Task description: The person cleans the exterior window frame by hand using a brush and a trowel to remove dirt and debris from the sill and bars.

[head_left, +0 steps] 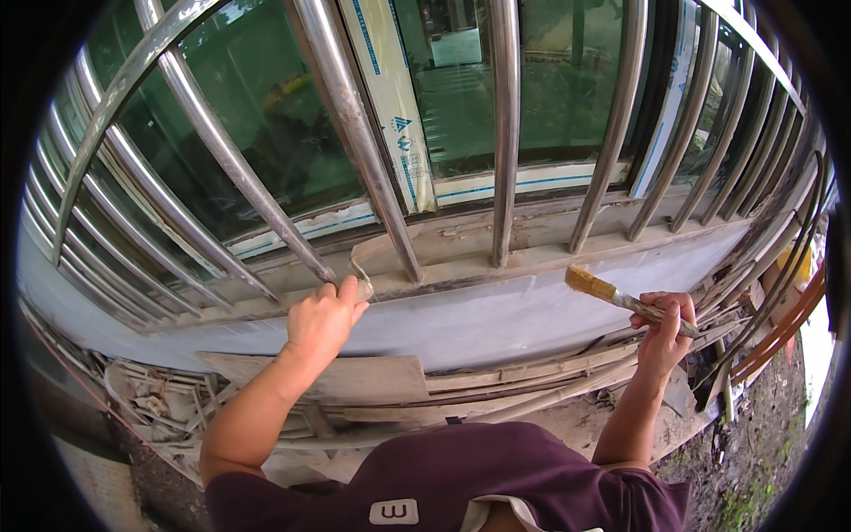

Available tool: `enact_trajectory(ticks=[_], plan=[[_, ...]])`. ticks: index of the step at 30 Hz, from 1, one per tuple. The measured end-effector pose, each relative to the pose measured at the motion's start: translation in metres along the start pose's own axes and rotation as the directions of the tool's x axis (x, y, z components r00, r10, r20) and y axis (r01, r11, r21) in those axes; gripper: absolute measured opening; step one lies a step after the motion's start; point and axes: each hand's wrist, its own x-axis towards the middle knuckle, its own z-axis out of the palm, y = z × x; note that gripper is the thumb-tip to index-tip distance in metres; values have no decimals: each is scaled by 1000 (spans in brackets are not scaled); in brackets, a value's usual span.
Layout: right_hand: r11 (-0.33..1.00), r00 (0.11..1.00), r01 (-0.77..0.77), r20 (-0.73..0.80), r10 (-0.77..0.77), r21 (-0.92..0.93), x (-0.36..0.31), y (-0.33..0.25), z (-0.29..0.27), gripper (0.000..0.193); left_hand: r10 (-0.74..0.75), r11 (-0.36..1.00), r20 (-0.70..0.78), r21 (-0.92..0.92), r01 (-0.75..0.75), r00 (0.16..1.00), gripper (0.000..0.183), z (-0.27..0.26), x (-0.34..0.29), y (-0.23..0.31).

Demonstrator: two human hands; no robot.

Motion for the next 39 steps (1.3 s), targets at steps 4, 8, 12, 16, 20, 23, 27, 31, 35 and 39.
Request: enact_trajectory(ticks=[4,8,12,16,20,23,27,31,35,39], plan=[[998,998,-64,-29,64,30,1,3,11,19,-25,997,-40,-71,22,999,34,15,-6,-8],[995,997,-78,7,78,54,5,7,21,19,-13,994,-79,-106,4,997,34,20,-3,-8],[996,997,-71,44,69,62,5,9,31,21,30,986,-53,-163,-38,998,34,23,22,13],[1000,1000,-25,4,25,6,5,5,17,21,23,994,-36,-107,-27,999,34,12,11,-4],[996,996,-81,-49,79,-36,2,5,4,21,41,997,-20,-68,-42,999,34,12,6,-11],[997,995,-82,-49,82,-7,3,5,11,21,31,993,6,-110,-30,1000,36,9,15,4],[997,998,-67,-20,67,-26,2,1,13,21,11,989,-28,-147,-15,1000,34,18,12,-2],[996,996,-89,-26,88,-22,3,8,19,22,67,981,-40,-178,-74,997,33,23,24,9],[998,998,-65,-23,65,-25,2,7,18,22,78,976,-43,-199,-85,996,32,18,26,2],[996,994,-82,-69,81,-16,3,4,9,21,39,984,11,-175,-37,999,33,13,19,-6]])
